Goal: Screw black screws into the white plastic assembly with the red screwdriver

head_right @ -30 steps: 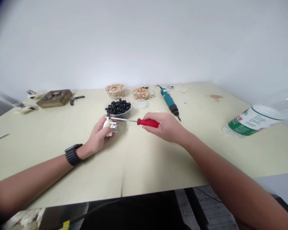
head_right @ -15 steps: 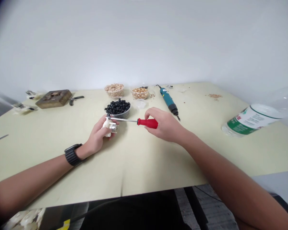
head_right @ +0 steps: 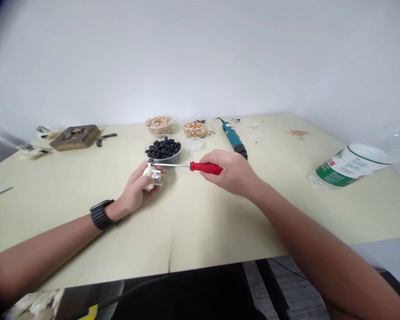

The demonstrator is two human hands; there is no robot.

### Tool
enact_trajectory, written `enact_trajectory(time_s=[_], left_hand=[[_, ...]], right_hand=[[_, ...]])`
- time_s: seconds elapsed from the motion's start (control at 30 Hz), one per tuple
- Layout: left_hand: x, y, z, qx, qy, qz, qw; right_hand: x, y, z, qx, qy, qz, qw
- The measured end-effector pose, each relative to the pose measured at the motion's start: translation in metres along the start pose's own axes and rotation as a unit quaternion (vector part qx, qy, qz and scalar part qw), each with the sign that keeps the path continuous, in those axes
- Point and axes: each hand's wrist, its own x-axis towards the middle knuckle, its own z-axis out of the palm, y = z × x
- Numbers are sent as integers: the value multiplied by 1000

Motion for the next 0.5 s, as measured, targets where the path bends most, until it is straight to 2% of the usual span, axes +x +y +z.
enact_trajectory(time_s=[0.17, 0.5], left_hand=[[0, -1, -1, -5, 1, -2, 1000], [0, 0, 0, -10, 7, -8, 1000]], right_hand=[[-1, 2, 1, -10, 3, 20, 1000], [-1, -1, -3, -11, -33, 27, 999]])
